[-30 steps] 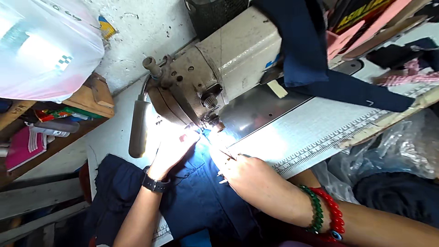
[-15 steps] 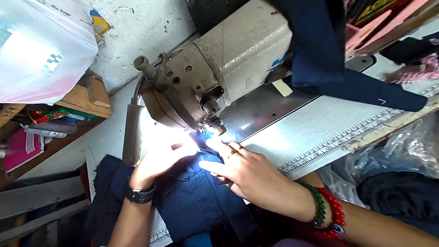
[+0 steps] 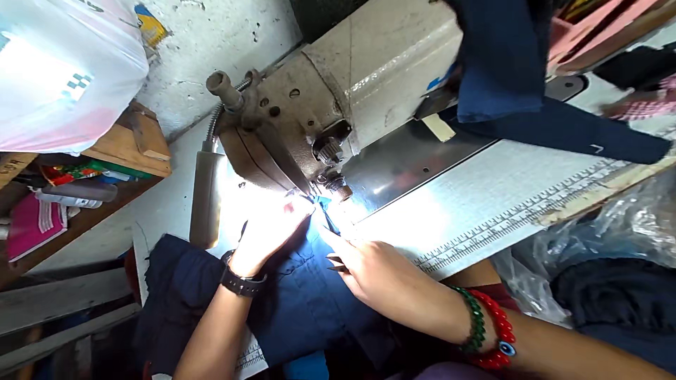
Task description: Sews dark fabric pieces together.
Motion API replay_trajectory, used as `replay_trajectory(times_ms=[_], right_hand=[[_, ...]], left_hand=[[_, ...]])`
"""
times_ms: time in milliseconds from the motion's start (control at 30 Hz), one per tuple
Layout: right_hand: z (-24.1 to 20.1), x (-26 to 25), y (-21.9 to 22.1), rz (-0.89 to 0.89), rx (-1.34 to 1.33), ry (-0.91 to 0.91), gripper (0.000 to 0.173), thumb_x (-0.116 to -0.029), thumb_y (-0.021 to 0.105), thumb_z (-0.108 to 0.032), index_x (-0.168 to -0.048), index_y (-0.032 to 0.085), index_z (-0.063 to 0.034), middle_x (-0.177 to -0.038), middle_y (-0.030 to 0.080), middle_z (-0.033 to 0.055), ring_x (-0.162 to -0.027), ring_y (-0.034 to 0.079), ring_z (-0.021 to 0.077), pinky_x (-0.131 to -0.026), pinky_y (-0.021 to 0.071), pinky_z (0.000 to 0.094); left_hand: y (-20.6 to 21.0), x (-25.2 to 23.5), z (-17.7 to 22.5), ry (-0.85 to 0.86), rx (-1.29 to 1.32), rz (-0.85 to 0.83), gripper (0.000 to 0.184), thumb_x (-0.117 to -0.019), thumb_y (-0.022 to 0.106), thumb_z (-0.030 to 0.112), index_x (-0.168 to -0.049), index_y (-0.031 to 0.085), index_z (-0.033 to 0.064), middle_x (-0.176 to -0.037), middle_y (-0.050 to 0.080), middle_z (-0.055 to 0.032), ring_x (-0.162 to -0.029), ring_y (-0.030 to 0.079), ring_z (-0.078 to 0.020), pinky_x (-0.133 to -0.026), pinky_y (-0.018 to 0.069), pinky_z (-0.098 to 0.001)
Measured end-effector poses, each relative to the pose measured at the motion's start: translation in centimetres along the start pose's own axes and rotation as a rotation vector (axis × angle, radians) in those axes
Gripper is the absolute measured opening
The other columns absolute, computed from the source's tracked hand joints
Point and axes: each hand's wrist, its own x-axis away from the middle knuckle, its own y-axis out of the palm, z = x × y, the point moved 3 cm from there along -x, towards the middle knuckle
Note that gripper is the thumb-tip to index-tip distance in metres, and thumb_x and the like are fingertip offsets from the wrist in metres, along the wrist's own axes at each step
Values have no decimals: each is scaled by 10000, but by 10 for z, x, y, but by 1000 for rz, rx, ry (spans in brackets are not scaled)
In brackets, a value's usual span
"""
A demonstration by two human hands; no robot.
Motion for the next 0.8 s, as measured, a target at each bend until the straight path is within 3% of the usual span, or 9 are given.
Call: replay_trajectory(times_ms=[100, 300, 500, 600, 667, 733, 800], right_hand=[[0, -4, 0, -56, 3, 31, 406, -956, 574, -142, -1346, 628, -42, -828, 691, 70, -712, 688, 227, -629, 574, 379], [1, -6, 0, -88, 35, 54, 391, -983, 564, -181, -1346, 639, -56, -797, 673, 75, -702, 680, 239, -614, 562, 382], [-2, -9, -4, -29, 192, 2, 312, -956, 624, -186, -1231, 700, -60, -779, 673, 86, -650, 673, 252, -559, 549, 379], [-2, -13, -8, 70, 363, -12, 453, -951, 640, -256, -1387, 656, -133, -1063, 721, 162, -712, 694, 305, -552, 551, 396], [3, -18, -9, 64, 404, 7, 463, -997, 583, -262, -1446, 610, -150, -1163, 700, 173, -754, 694, 310, -567, 550, 398], [9, -21, -8, 23, 409, 10, 407, -1040, 537, -277, -1407, 636, -132, -1179, 699, 175, -833, 710, 329, -630, 576, 422], [13, -23, -7, 9, 409, 0, 390, -1050, 521, -295, -1375, 659, -130, -1164, 703, 175, -849, 712, 333, -635, 575, 432]], left_hand=[[0, -2, -1, -4, -15, 0, 247, -930, 715, 338, -906, 732, 93, -768, 664, -11, -710, 621, -102, -687, 531, -337], [0, -1, -3, 15, 8, 5, 232, -919, 720, 340, -927, 744, 109, -784, 677, 11, -712, 617, -67, -689, 525, -307], [0, -2, -2, 26, -10, -8, 233, -929, 708, 349, -930, 738, 118, -775, 660, 11, -706, 608, -86, -680, 519, -328], [1, -2, -1, 12, -51, 12, 210, -914, 711, 308, -911, 736, 99, -746, 649, -15, -673, 600, -121, -643, 510, -354], [3, -1, 0, 2, -55, 41, 219, -929, 699, 315, -932, 736, 99, -763, 656, -22, -684, 607, -130, -646, 518, -361], [9, 6, 3, 17, -83, 132, 205, -959, 662, 317, -931, 746, 132, -766, 666, -3, -698, 622, -131, -656, 522, -368], [16, 19, 13, 89, -198, 228, 207, -994, 617, 272, -991, 780, 145, -907, 743, -25, -865, 710, -185, -782, 573, -434]])
